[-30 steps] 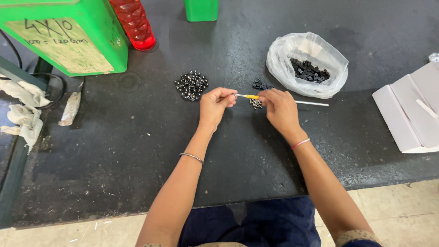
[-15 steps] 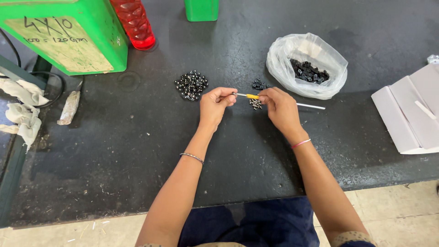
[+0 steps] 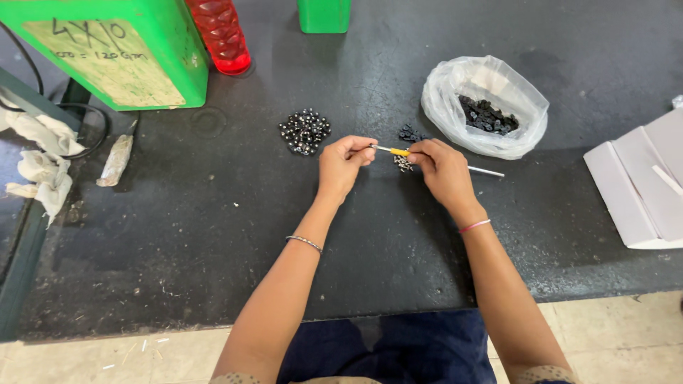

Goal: The person sits at a workbench and assembles small hardware, picking black screw-like parts and small metal nuts and threading a nut onto each screw by hand. They occasionally use a yellow-handled tool to help turn or hold a part, placing finished assemblies in a pile on the bench.

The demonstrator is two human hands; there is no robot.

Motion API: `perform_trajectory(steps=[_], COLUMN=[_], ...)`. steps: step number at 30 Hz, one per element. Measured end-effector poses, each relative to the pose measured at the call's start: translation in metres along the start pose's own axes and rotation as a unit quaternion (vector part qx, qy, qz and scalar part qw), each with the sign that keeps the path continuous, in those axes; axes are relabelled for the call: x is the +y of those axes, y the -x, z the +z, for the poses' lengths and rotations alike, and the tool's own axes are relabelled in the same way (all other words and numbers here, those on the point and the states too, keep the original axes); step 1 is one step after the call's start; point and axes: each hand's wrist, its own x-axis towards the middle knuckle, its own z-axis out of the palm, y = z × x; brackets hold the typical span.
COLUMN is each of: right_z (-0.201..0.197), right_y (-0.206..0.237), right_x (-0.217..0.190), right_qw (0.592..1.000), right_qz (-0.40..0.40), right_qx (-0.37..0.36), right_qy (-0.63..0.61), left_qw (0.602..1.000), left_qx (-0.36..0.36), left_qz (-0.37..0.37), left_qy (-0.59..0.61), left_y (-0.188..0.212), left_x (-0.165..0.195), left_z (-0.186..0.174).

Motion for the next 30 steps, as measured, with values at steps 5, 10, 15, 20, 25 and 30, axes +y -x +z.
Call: perform_trajectory(steps=[5, 10, 15, 20, 25, 30], right_z=[-0.004, -0.014, -0.011, -0.008, 0.009, 0.010], right_y=[-0.002, 0.003, 0.005, 0.004, -0.002, -0.006], right_x=[0.026, 0.051, 0.058, 0.057, 0.058, 0.057], right_qw=[0.997, 0.986, 0.979, 0.979, 0.990, 0.981], right_qz=[0.028, 0.056, 0.083, 0.025, -0.012, 0.015], right_qx=[0.068, 0.101, 0.114, 0.134, 0.096, 0.115], right_qy=[0.009, 0.118, 0.150, 0.152, 0.099, 0.153], left_qw=[0.940, 0.857, 0.861, 0.855, 0.853, 0.885], left_qx=[0.133, 0.252, 0.239, 0.237, 0.242, 0.178], left_qz=[0.210, 0.255, 0.182, 0.148, 0.176, 0.237], left_qy=[-0.232, -0.370, -0.412, -0.438, -0.427, -0.359], left_y=[-0.003, -0.009, -0.009, -0.006, -0.001, 0.003], left_x=[0.018, 0.032, 0.029, 0.034, 0.045, 0.046], left_z=[-0.026, -0.071, -0.074, -0.070, -0.065, -0.038])
